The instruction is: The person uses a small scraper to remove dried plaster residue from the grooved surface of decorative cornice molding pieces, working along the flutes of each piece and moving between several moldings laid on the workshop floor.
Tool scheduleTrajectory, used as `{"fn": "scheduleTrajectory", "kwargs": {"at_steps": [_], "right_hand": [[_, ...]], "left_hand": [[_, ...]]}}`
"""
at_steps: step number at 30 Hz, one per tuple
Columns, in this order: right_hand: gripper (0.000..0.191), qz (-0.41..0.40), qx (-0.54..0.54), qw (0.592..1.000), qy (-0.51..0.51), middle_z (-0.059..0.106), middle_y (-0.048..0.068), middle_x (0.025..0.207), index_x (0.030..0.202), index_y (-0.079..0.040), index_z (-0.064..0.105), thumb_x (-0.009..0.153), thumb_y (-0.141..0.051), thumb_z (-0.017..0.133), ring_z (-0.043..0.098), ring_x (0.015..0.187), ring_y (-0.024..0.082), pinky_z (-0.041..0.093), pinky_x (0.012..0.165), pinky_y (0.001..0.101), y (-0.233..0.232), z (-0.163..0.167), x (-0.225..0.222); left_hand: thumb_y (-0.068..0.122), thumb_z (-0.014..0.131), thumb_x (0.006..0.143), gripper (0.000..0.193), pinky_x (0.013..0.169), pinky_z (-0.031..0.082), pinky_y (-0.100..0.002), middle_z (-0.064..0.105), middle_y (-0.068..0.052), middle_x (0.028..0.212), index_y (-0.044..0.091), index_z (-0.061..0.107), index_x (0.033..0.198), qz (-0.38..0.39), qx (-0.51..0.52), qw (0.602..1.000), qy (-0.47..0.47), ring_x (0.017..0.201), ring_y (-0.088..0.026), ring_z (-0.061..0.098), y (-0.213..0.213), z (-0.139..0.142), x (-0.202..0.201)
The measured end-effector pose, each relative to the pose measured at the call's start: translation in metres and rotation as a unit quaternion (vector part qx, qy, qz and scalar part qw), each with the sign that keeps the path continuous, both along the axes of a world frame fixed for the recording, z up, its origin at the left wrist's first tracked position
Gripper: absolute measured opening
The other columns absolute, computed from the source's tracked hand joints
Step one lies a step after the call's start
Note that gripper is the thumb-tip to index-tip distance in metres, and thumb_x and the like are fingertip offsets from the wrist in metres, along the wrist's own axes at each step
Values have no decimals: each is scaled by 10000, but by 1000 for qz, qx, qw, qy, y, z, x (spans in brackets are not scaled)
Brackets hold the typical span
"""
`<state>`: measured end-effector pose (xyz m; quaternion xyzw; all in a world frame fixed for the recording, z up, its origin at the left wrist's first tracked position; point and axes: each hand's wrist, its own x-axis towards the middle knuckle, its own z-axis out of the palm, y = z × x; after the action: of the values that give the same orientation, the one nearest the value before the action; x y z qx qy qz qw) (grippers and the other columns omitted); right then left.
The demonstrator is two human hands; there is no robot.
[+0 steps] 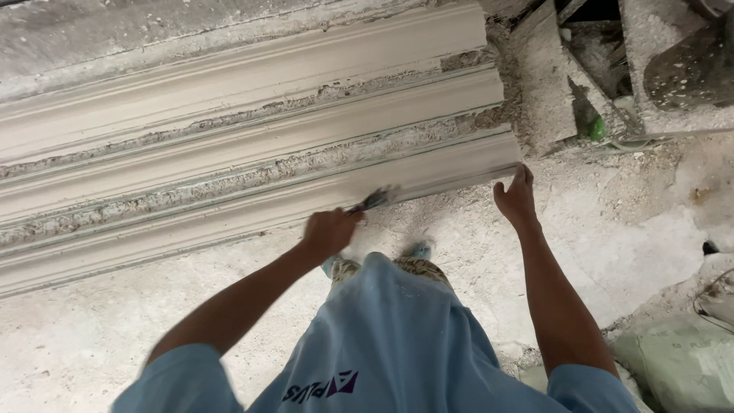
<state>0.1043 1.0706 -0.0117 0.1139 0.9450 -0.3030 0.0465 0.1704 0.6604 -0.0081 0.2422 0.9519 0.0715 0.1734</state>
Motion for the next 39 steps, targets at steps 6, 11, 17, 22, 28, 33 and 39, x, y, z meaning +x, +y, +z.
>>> {"fn": "scheduleTrajectory", "kwargs": {"at_steps": [6,11,17,22,28,33,39], "right_hand": [[790,2,-22,1000,-5,199,300,1630,1604,85,183,984,-160,607,356,1467,476,413,1168,489,0,3,2],[766,-10,-59,998,-28,194,273,1633,1610,49,193,975,-146,575,584,1268,393,532,1009,454,2,7,4],[695,12,-63,998,9,314,277,1587,1592,51,273,994,-140,572,676,1146,333,553,968,438,18,-2,4],[660,-19,-77,997,25,427,259,1467,1562,59,334,1016,-187,611,699,1035,308,565,892,431,29,-6,-1],[548,-58,-87,994,29,480,204,1358,1465,24,486,996,-192,672,710,973,279,587,860,397,29,-8,-10],[504,-22,-82,994,67,551,186,1326,1377,-12,579,961,-221,770,667,1093,309,574,884,420,42,-10,-12],[443,-21,-70,993,88,626,166,1250,1311,-23,622,950,-226,781,680,1087,298,571,859,427,48,-16,-14]], "left_hand": [[220,584,982,332,339,468,-358,650,-101,790,259,679,1297,1,42,998,49,448,-187,609,-2,-5,3],[247,532,1032,322,340,487,-379,645,-100,720,232,657,1328,-20,0,999,35,464,-202,647,30,-7,-5],[197,545,988,347,422,532,-424,676,-118,780,239,664,1311,-1,65,996,60,534,-250,670,66,-2,-14],[185,548,966,360,446,552,-446,688,-144,794,244,674,1297,2,46,998,36,558,-271,685,61,8,-16],[192,547,993,350,469,550,-470,691,-156,796,246,677,1314,7,64,998,23,585,-287,692,147,1,-38],[188,549,980,364,461,564,-461,693,-162,835,223,668,1322,18,53,998,-7,589,-286,704,120,9,-31],[190,560,985,335,468,552,-455,676,-152,803,213,673,1300,23,40,999,-14,606,-277,699,172,0,-42]]}}
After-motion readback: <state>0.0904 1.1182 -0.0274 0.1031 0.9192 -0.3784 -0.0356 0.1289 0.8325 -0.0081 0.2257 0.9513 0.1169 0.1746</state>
